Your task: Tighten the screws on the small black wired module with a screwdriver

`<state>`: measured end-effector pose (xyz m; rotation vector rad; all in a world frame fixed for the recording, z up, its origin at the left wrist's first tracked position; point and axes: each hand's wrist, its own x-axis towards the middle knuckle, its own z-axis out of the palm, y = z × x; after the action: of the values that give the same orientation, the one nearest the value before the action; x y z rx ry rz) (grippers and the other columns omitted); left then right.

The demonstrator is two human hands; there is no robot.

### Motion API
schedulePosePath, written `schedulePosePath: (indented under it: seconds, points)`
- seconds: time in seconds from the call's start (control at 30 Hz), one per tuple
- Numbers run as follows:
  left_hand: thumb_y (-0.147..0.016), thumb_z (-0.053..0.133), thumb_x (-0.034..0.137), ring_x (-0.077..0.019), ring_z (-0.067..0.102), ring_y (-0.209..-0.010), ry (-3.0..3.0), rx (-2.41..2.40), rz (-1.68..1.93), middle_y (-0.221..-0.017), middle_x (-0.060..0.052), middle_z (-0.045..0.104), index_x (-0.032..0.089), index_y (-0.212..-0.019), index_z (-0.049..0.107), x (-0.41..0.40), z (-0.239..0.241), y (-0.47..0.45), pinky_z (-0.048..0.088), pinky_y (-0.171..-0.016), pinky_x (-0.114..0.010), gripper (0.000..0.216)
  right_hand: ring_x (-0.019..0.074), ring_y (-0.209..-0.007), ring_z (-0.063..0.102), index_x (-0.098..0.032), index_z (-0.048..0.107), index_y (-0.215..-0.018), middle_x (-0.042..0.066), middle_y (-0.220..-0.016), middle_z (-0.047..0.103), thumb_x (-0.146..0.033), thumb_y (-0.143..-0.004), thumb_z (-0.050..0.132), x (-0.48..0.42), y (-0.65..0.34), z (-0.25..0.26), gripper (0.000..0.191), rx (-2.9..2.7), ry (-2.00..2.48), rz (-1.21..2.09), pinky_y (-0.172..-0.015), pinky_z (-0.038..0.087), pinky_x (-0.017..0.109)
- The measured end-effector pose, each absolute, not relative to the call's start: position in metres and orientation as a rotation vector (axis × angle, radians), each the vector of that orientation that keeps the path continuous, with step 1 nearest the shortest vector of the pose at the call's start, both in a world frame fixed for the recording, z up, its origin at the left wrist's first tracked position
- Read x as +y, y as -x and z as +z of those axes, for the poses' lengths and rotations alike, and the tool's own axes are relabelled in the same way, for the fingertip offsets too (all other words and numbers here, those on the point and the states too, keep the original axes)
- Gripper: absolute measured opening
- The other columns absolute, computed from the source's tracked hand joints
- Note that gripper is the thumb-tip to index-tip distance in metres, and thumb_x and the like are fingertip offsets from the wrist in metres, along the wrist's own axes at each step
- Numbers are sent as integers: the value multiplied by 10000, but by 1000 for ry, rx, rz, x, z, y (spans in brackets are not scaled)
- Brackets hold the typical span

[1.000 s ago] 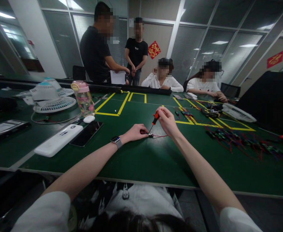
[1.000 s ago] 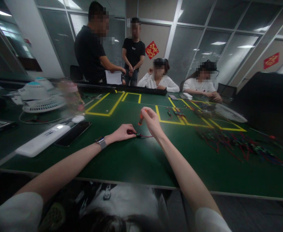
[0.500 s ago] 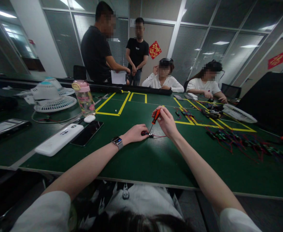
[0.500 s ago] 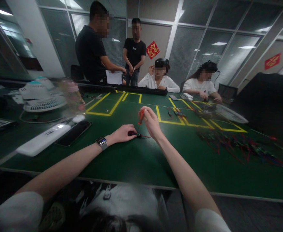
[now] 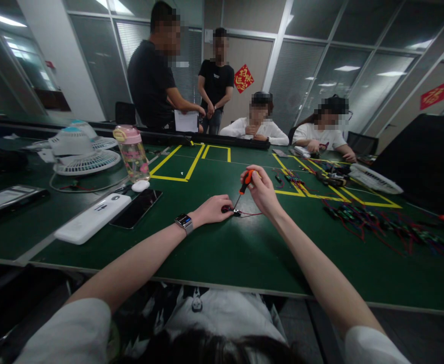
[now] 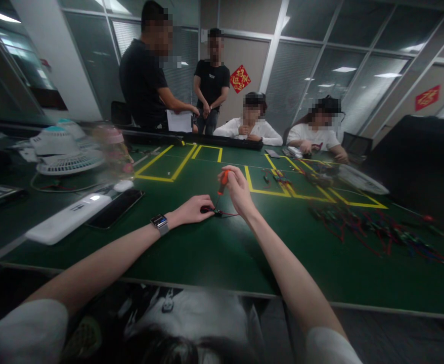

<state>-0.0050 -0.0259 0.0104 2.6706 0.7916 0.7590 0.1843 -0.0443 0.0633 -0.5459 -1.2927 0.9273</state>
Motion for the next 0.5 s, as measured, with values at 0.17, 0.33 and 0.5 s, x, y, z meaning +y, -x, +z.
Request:
schedulePosePath:
  seconds: [0.17,0.33,0.5]
  points:
    - [-928,695,253,-174,653,-813,-2670,789,767,-968,-72,681,149,-942,744,-25,9,5,501,-743,-279,117,158,-766,613,-284,650,-956,-17,-809,646,-546,-819,765,-46,-183,65,316,-1267,582,926,-745,552,307]
    - [-921,691,263,-176,652,-805,-2668,789,779,-960,-69,680,159,-947,745,-24,7,5,500,-736,-282,121,154,-634,538,-295,661,-933,-39,-684,543,-584,-792,778,-49,-182,67,342,-1297,626,872,-618,534,299]
    - [-936,669,259,-174,649,-804,-2673,780,789,-953,-71,678,155,-949,749,-23,6,5,498,-736,-277,132,147,-638,540,-292,688,-930,-40,-686,542,-574,-784,796,-49,-181,67,335,-1285,596,867,-598,515,281]
